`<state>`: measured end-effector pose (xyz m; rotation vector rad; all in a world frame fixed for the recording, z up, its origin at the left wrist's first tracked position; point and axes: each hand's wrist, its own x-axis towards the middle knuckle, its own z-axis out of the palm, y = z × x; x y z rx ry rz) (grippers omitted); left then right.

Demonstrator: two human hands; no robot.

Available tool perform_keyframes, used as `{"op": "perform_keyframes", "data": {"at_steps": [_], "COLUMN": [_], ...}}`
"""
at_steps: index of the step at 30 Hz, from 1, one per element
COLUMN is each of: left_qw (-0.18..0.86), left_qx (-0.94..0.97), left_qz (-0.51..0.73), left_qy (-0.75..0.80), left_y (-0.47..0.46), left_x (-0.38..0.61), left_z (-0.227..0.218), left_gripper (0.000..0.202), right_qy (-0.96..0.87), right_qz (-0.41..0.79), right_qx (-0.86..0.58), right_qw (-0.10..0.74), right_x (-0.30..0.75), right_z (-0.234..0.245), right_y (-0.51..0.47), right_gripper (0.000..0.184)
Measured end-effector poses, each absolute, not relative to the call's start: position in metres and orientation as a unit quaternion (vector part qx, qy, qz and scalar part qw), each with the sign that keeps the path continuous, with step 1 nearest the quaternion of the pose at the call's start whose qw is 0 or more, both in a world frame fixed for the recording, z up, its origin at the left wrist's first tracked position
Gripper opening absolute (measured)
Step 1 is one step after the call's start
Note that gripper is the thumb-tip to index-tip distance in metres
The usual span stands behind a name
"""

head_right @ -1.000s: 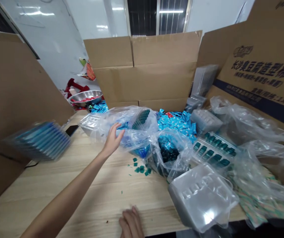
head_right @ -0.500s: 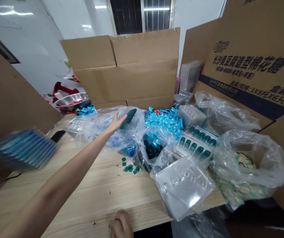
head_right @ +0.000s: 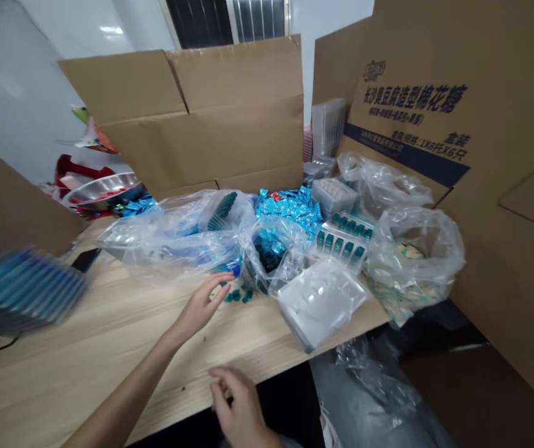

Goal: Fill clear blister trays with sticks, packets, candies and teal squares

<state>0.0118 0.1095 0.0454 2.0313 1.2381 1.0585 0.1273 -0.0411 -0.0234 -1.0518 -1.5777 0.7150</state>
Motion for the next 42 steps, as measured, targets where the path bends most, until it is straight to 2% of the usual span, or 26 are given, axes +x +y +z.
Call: {"op": "perform_keyframes", "data": {"at_steps": [6,9,11,13,16,20,24,26,29,30,32,35,37,40,42], "left_qw": [0.322,0.368,0.390,0.402,0.399,0.378,0.461,0.524,0.595,0.608,0.620,0.659,0.708,0.741,0.721], "left_qx": [0.773,0.749,0.738,0.742,0.752,0.742,0.637,0.579,0.553,0.552,0.544,0.516,0.496,0.480,0.487], "left_qz": [0.363,0.379,0.393,0.398,0.409,0.453,0.521,0.528,0.486,0.469,0.455,0.435,0.402,0.375,0.384], "left_qy": [0.410,0.400,0.386,0.359,0.329,0.318,0.332,0.333,0.324,0.326,0.335,0.333,0.303,0.281,0.309], "left_y": [0.078,0.070,0.069,0.071,0.073,0.059,0.032,0.020,0.012,0.012,0.014,0.015,0.012,0.006,0.007], "left_x": [0.042,0.063,0.077,0.089,0.098,0.098,0.094,0.091,0.089,0.088,0.087,0.088,0.090,0.093,0.093], "left_z": [0.050,0.056,0.060,0.065,0.070,0.072,0.074,0.078,0.085,0.087,0.089,0.087,0.084,0.079,0.076], "left_gripper": [0.024,0.031,0.037,0.036,0.022,0.018,0.014,0.025,0.055,0.060,0.056,0.044,0.044,0.047,0.045], "right_qy": [-0.604,-0.513,-0.477,-0.478,-0.492,-0.471,-0.431,-0.413,-0.388,-0.382,-0.388,-0.399,-0.368,-0.303,-0.286], "right_qz": [0.112,0.014,-0.010,-0.001,0.018,0.020,0.037,0.078,0.210,0.248,0.284,0.283,0.273,0.246,0.172], "right_qx": [-0.501,-0.578,-0.616,-0.636,-0.642,-0.629,-0.606,-0.595,-0.548,-0.533,-0.525,-0.543,-0.559,-0.565,-0.549], "right_qw": [0.609,0.635,0.627,0.606,0.588,0.619,0.668,0.685,0.711,0.713,0.702,0.683,0.691,0.726,0.766], "right_x": [0.189,0.235,0.261,0.277,0.286,0.281,0.274,0.272,0.273,0.274,0.277,0.286,0.296,0.314,0.322], "right_z": [0.013,0.023,0.030,0.035,0.038,0.041,0.053,0.062,0.072,0.074,0.076,0.076,0.077,0.086,0.098], "right_y": [-0.069,-0.071,-0.066,-0.056,-0.044,-0.041,-0.045,-0.044,-0.039,-0.038,-0.037,-0.038,-0.038,-0.037,-0.037], "right_gripper": [0.030,0.029,0.028,0.027,0.027,0.022,0.019,0.027,0.039,0.040,0.038,0.038,0.040,0.038,0.032]}}
